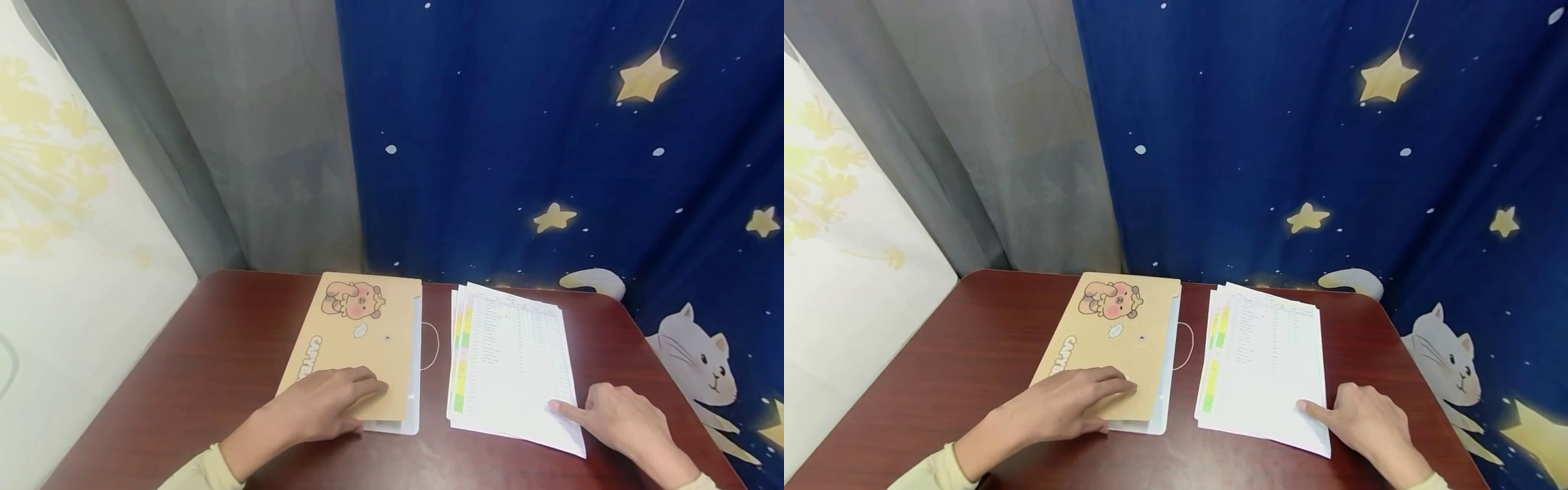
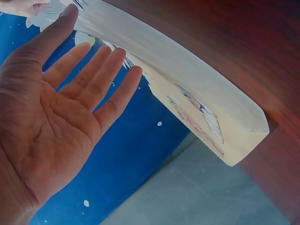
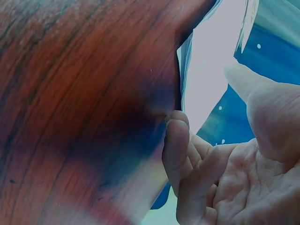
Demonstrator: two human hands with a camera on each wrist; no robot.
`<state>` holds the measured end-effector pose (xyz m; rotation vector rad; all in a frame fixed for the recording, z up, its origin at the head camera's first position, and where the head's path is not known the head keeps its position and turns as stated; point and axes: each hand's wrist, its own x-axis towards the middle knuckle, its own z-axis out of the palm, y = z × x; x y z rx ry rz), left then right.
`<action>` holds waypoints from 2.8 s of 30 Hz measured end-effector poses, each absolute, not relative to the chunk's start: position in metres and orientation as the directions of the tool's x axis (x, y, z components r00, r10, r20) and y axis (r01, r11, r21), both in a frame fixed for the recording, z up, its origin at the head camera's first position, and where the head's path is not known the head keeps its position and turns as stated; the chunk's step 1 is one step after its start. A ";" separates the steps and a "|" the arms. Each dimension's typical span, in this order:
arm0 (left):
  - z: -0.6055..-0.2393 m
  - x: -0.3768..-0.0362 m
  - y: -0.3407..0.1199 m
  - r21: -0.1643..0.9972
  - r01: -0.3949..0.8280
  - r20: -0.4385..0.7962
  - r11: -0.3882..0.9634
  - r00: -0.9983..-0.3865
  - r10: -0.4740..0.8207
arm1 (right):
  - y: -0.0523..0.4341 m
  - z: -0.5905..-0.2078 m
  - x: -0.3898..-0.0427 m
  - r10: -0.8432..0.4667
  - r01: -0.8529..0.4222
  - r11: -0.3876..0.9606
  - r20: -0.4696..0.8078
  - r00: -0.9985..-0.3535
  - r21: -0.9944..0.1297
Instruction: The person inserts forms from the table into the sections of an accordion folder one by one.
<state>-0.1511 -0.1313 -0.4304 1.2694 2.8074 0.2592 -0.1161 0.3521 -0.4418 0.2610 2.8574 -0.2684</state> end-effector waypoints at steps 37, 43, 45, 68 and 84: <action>-0.434 -0.159 -0.130 0.308 0.701 -0.027 0.644 -0.670 0.742 | 0.187 -0.425 -0.117 -0.308 -0.322 0.929 0.098 -0.946 -0.184; -0.433 -0.162 -0.131 0.338 0.675 -0.053 0.656 -0.682 0.729 | 0.161 -0.427 -0.125 -0.413 -0.428 0.885 0.115 -0.904 -0.185; -0.432 -0.163 -0.132 0.347 0.672 -0.057 0.655 -0.682 0.729 | 0.153 -0.428 -0.128 -0.431 -0.444 0.876 0.105 -0.896 -0.189; -0.422 -0.166 -0.135 0.502 0.633 -0.058 0.589 -0.655 0.754 | 0.126 -0.441 -0.139 -0.514 -0.524 0.845 0.107 -0.851 -0.104; -0.431 -0.163 -0.144 0.528 0.654 0.142 0.542 -0.697 0.703 | 0.124 -0.456 -0.138 -0.518 -0.524 0.850 0.094 -0.850 -0.055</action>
